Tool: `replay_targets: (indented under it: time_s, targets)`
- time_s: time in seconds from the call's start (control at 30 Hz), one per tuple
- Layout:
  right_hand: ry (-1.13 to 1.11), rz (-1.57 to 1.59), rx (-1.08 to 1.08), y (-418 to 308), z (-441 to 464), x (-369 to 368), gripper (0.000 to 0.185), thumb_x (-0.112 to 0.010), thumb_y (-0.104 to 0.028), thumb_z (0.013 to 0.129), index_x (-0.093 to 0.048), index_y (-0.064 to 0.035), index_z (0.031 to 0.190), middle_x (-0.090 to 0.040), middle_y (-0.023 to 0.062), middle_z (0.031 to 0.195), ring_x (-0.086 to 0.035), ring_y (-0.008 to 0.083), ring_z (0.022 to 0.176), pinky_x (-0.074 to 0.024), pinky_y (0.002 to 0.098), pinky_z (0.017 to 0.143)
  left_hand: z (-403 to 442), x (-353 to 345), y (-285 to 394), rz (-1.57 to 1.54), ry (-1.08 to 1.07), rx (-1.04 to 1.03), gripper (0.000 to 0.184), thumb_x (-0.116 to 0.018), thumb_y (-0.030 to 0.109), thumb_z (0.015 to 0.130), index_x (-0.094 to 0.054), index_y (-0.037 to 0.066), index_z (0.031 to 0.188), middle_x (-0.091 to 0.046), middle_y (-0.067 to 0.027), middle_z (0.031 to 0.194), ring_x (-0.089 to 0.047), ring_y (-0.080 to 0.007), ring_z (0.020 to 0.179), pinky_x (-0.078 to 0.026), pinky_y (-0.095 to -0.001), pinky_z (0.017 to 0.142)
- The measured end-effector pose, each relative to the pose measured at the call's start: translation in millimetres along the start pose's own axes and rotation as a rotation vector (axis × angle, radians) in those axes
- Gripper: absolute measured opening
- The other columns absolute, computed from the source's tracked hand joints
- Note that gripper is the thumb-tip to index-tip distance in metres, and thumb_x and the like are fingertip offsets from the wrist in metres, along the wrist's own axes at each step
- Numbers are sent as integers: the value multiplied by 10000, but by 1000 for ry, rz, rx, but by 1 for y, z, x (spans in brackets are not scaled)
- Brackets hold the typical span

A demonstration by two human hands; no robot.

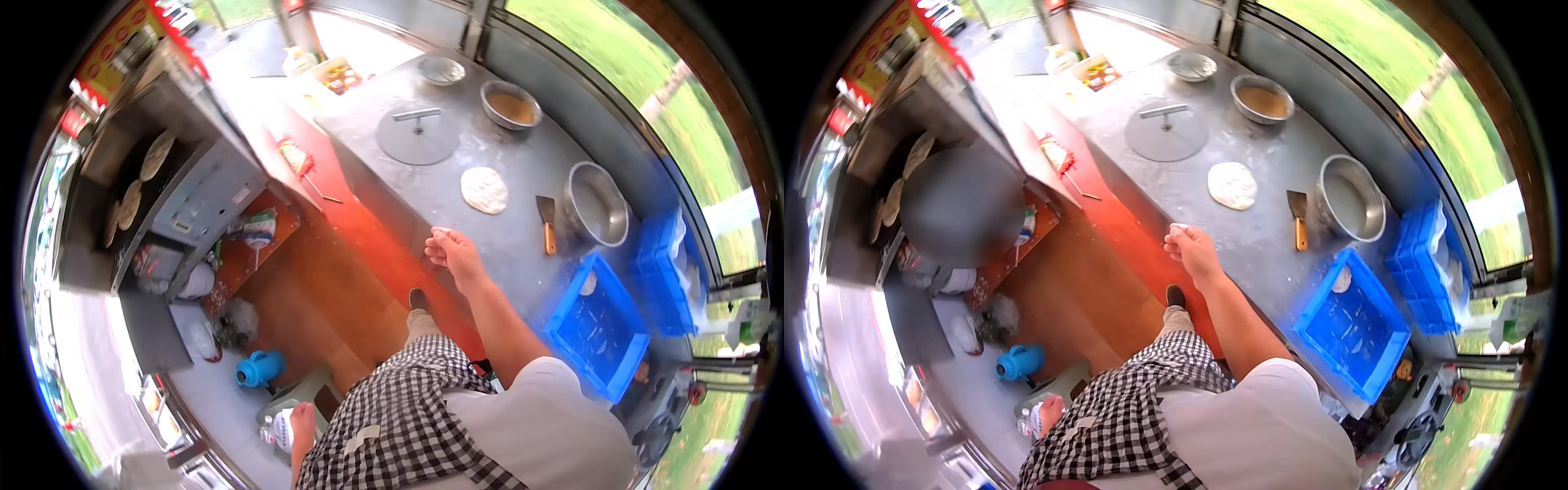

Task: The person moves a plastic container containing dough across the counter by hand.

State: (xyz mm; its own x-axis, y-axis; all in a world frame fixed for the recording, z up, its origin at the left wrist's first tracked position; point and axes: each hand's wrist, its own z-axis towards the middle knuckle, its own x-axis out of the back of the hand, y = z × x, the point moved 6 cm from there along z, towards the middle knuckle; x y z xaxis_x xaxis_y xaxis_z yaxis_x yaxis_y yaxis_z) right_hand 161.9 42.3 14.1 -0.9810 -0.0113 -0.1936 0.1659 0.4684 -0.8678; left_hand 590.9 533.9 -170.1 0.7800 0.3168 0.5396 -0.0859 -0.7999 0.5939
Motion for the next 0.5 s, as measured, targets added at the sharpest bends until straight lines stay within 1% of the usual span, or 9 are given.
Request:
replay_targets:
  time_s: [0.03,0.07,0.1,0.13,0.2,0.23,0.33,0.4,0.5]
  targets:
    - [46,-58,54,-3,10,20,352,-647,-264,1045,-666,-32,1309,-721,33,1053,-688,139,945,-542,299,849,43,-2,-3,150,-38,-198,348,-710,242,942,-734,-67,1102,-709,-55,831,-630,-135,749,-524,-319,691]
    - [91,-120,107,-4,22,39,379,-653,-267,1042,-656,-31,1339,-718,26,1059,-675,119,949,-539,292,856,66,-6,21,94,-192,-82,409,-731,258,946,-717,-75,1184,-744,-91,947,-671,-152,853,-548,-323,779]
    - [133,-183,156,-9,32,58,407,-658,-270,1040,-645,-30,1369,-715,18,1065,-661,99,954,-536,284,862,88,-12,47,64,-88,-163,410,-744,250,944,-710,-83,1180,-751,-105,986,-685,-166,903,-552,-328,829]
    - [179,-279,186,-17,40,73,465,-655,-273,1044,-615,25,1398,-711,27,1121,-652,105,985,-529,289,890,113,-21,68,-8,-71,-112,407,-754,239,948,-707,-84,1192,-756,-113,1018,-689,-175,936,-553,-332,859]
    - [265,-437,345,-19,74,107,505,-659,-265,1022,-597,53,1409,-712,139,1202,-671,233,1086,-526,349,956,159,-41,128,26,-74,-228,432,-746,244,978,-682,-67,1271,-750,-153,1163,-704,-218,1047,-549,-348,943]
    - [304,-520,418,-21,88,121,526,-660,-261,1011,-588,68,1415,-712,195,1242,-680,296,1136,-524,379,989,166,-54,173,16,-87,-258,428,-739,238,984,-677,-66,1279,-746,-162,1185,-705,-229,1079,-547,-352,966]
    - [410,-849,555,-67,103,130,554,-652,-280,996,-584,72,1419,-638,264,1382,-607,392,1296,-477,431,1104,128,-102,332,90,-141,-421,422,-718,218,999,-659,-64,1308,-736,-178,1239,-698,-245,1168,-534,-357,1035]
    - [413,-946,566,-79,134,135,609,-626,-337,1010,-546,64,1461,-556,262,1492,-511,404,1406,-402,452,1186,118,-135,401,99,-209,-486,437,-716,217,999,-645,-64,1327,-726,-183,1267,-695,-248,1189,-533,-361,1050]
    - [431,-1186,512,-75,178,137,733,-556,-467,1034,-442,41,1551,-424,230,1627,-371,379,1529,-270,477,1276,119,-174,443,109,-327,-502,452,-714,210,998,-628,-55,1354,-712,-193,1300,-695,-257,1201,-536,-367,1057]
